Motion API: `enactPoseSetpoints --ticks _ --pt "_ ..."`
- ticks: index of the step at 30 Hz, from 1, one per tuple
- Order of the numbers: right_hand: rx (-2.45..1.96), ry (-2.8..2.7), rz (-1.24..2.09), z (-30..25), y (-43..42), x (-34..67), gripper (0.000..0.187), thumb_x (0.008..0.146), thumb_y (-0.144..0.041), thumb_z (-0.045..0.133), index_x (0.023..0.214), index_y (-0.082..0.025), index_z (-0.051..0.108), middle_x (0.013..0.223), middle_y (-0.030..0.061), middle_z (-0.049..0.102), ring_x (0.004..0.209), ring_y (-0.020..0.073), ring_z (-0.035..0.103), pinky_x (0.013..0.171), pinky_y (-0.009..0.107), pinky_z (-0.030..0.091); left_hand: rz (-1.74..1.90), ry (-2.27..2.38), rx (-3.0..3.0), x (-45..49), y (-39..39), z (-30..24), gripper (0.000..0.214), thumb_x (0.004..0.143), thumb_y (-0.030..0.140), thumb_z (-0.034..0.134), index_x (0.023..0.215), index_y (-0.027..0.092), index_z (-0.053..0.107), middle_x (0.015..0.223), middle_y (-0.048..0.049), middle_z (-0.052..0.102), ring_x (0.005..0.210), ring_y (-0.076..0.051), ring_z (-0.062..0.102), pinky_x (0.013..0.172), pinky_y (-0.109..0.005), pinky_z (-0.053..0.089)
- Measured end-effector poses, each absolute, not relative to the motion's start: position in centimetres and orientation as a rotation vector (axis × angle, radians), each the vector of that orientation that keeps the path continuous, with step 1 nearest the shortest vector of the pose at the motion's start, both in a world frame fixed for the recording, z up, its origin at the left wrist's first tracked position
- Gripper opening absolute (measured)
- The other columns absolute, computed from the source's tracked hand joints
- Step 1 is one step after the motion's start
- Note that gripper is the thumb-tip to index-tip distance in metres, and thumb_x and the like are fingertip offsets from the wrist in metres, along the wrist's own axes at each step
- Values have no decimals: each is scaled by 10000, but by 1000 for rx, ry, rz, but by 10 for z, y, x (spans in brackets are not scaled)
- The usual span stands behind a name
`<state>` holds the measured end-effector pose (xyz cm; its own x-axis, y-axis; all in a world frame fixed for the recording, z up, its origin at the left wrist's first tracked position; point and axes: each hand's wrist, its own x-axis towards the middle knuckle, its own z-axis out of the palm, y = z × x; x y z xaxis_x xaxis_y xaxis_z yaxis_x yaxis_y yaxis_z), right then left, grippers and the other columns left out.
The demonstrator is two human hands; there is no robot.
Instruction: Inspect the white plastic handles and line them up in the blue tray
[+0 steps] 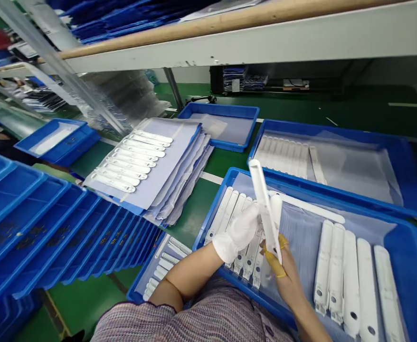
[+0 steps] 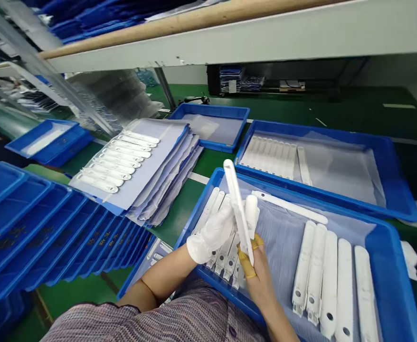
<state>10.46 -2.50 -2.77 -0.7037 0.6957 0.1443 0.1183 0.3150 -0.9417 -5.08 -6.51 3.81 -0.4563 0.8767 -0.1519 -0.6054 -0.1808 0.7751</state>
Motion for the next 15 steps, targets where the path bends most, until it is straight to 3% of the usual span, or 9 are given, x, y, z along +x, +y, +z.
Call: enactPoseSetpoints --ticks 3,7,10,13,15 --pt "-753 -1726 1791 -32 -25 107 391 879 -562 650 994 -202 752 1024 101 740 879 267 695 777 395 599 1768 1185 590 -63 -77 36 475 791 618 761 1035 211 740 1050 -74 727 1027 -242 677 1017 -409 505" --pt "-874 -1390 2183 -26 -27 99 429 741 -625 764 848 -209 786 845 103 759 738 282 699 689 399 596 1501 1257 648 -66 -98 21 407 682 552 853 853 216 698 711 -2 653 671 -186 625 706 -342 526" --pt "-897 -1384 2332 -17 -26 90 396 679 -598 819 825 -231 792 880 105 768 840 310 721 769 419 611 1605 1356 568 -74 -115 22 371 757 547 790 815 196 685 738 -13 647 687 -169 598 678 -309 496" --pt "-792 -1461 2361 -12 -17 85 365 728 -558 790 915 -244 786 1076 107 756 1025 324 694 913 451 582 1724 1575 567 -103 -142 51 294 809 461 775 859 176 720 869 -33 682 791 -153 610 730 -265 502" --pt "-758 -1505 2352 -12 -9 85 377 763 -555 766 974 -242 777 1029 98 740 967 300 678 911 442 567 1749 1611 532 -135 -165 83 260 847 429 758 877 174 717 737 -5 638 628 -115 562 579 -222 466"
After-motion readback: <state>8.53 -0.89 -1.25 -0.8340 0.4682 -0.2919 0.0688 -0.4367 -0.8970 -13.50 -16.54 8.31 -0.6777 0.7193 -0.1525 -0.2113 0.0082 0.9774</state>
